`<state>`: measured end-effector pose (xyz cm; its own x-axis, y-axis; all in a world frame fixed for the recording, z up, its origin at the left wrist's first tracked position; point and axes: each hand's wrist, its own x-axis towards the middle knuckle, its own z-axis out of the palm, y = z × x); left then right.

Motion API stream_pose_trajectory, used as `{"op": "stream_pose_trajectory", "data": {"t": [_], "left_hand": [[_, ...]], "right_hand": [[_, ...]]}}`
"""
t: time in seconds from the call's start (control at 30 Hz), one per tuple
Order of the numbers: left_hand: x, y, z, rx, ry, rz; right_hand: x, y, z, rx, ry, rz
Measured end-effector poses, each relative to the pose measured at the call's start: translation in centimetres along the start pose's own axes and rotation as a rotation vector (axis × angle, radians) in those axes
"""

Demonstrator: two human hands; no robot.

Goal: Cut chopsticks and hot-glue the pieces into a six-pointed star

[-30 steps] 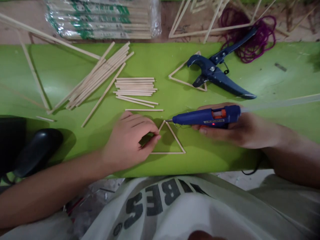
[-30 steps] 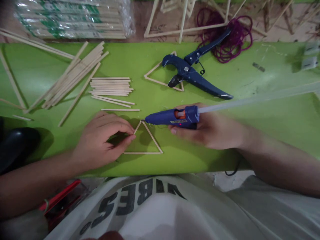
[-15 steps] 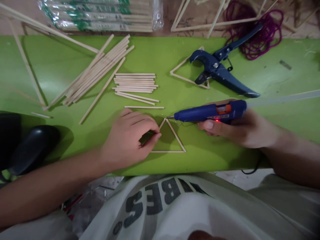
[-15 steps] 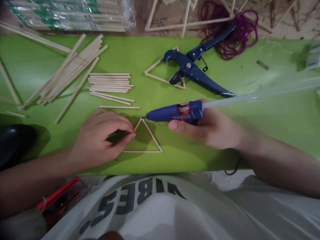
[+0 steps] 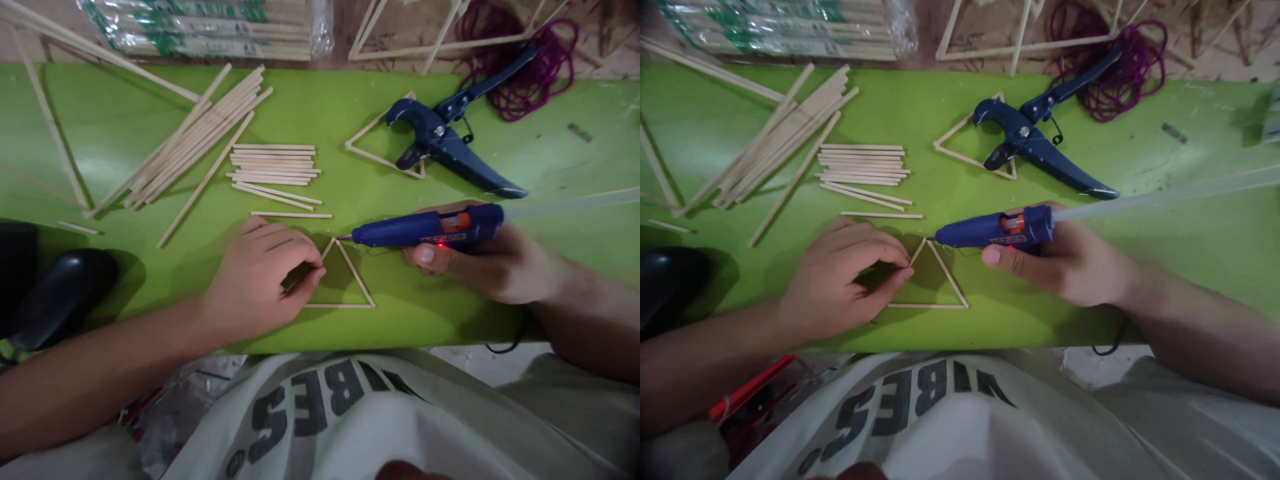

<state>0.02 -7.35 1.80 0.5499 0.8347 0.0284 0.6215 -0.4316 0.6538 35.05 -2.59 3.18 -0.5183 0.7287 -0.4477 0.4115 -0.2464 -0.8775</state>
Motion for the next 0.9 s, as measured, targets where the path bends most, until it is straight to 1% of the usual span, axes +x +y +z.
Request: {"op": "stream_pose_trajectory", "data": {"t": [0.23,0.43,0.53,0.67,0.73,0.83,0.9], "left_hand": [[-0.04,-0.07,0.03,-0.009,0.015,0.010],[-0.08,0.04,0.01,-0.017,0.000,-0.006],[-0.07,0.07,-0.01,-0.015,-0.002,-0.007],[-0.04,0.00,-0.01,-0.007,-0.002,0.006],[-0.01,-0.04,-0.03,-0.011,0.007,0.015],[0.01,-0.02,-0.07,-0.014,0.015,0.017],[0.00,0.00,-0.05,-0.012,0.016,0.017]], "right_hand": [[-0.18,0.31,-0.27,-0.033,0.009,-0.009],[-0.21,-0.05,0.12,0.013,0.057,0.012],[-0.24,-0.04,0.09,-0.018,0.033,-0.006],[-0.27,0.10,-0.10,-0.014,0.030,0.020],[-0.24,0.15,-0.17,-0.017,0.006,0.029],[-0.13,0.06,-0.16,-0.036,-0.014,0.015],[-0.06,-0.08,-0.10,-0.040,-0.002,-0.008]]}}
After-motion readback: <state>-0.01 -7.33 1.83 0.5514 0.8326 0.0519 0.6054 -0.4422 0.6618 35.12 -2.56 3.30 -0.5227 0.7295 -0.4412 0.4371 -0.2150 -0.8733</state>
